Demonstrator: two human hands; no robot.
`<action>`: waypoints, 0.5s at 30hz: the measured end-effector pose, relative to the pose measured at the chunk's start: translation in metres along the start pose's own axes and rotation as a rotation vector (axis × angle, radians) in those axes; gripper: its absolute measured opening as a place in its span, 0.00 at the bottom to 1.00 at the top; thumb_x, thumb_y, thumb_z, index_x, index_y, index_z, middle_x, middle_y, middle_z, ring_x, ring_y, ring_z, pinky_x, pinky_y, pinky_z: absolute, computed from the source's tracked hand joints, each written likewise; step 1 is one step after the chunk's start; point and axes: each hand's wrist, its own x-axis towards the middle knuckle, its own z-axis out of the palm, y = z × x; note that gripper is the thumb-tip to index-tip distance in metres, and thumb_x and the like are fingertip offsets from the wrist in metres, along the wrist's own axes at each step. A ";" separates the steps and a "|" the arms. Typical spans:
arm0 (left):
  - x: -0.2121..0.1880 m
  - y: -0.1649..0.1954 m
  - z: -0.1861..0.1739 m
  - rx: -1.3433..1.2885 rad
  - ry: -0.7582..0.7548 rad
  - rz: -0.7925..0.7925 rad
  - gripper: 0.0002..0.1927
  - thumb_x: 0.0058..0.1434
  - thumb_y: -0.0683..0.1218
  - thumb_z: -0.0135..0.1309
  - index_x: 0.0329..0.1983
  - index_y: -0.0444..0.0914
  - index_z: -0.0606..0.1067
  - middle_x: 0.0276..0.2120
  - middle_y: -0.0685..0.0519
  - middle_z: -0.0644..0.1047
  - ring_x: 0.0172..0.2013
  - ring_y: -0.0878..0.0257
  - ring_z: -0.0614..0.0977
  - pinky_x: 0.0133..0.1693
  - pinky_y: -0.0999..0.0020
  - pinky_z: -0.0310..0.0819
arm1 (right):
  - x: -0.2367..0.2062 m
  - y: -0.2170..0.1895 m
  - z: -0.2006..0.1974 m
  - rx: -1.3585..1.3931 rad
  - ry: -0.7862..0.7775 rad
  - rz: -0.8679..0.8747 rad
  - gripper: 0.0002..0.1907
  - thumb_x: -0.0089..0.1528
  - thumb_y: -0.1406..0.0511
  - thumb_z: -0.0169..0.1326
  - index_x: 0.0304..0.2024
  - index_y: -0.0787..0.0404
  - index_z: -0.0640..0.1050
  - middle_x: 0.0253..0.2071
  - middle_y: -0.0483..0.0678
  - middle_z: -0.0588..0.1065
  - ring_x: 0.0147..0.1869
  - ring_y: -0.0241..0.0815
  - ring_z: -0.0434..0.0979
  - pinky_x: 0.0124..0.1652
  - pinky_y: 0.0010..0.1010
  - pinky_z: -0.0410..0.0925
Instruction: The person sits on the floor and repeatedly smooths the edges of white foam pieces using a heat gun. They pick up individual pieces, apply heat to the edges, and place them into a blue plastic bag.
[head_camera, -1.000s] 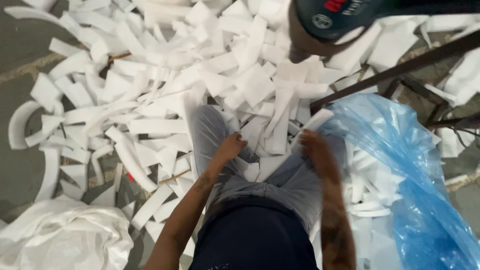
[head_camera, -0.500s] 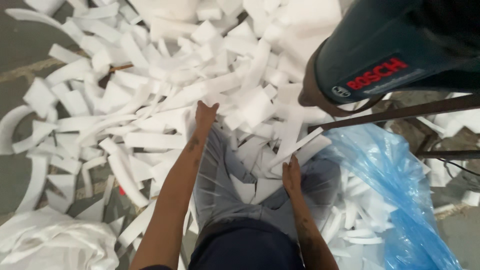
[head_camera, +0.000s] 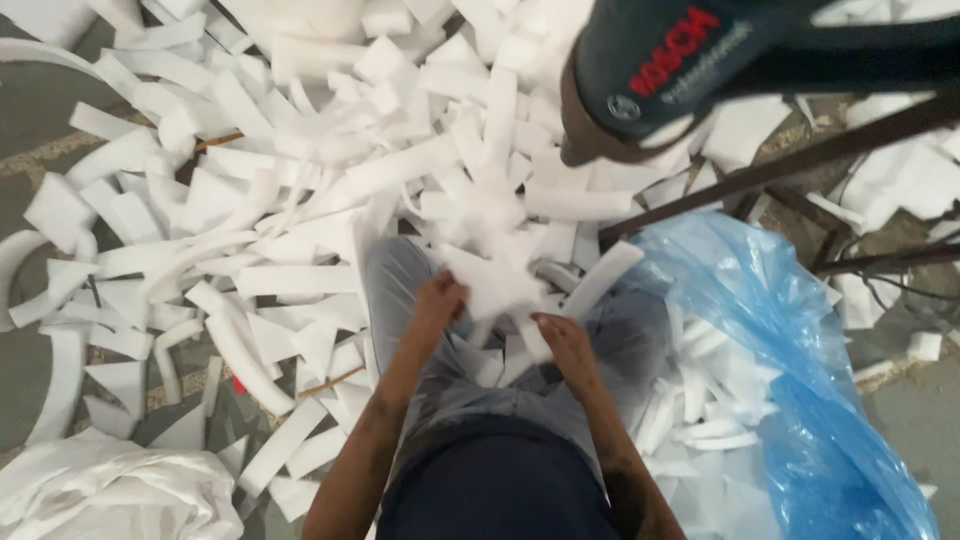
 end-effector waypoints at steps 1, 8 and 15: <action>-0.009 -0.004 0.007 0.048 -0.047 -0.004 0.08 0.62 0.45 0.54 0.37 0.34 0.74 0.20 0.55 0.72 0.20 0.67 0.72 0.22 0.68 0.64 | 0.001 -0.007 0.005 0.136 -0.021 0.062 0.24 0.72 0.55 0.45 0.57 0.67 0.79 0.53 0.56 0.78 0.55 0.47 0.77 0.54 0.38 0.68; -0.020 -0.002 0.025 0.543 -0.135 0.284 0.10 0.60 0.45 0.57 0.39 0.33 0.81 0.27 0.49 0.79 0.28 0.57 0.80 0.31 0.62 0.73 | 0.006 -0.038 0.002 0.800 -0.098 0.159 0.35 0.68 0.46 0.37 0.60 0.67 0.74 0.53 0.51 0.77 0.56 0.42 0.76 0.54 0.32 0.69; -0.001 -0.007 0.044 0.754 -0.187 0.373 0.12 0.64 0.49 0.57 0.46 0.37 0.81 0.49 0.45 0.81 0.50 0.53 0.83 0.52 0.61 0.78 | 0.019 -0.024 0.002 0.123 0.125 0.070 0.23 0.70 0.56 0.55 0.49 0.72 0.85 0.41 0.60 0.71 0.43 0.45 0.67 0.44 0.34 0.63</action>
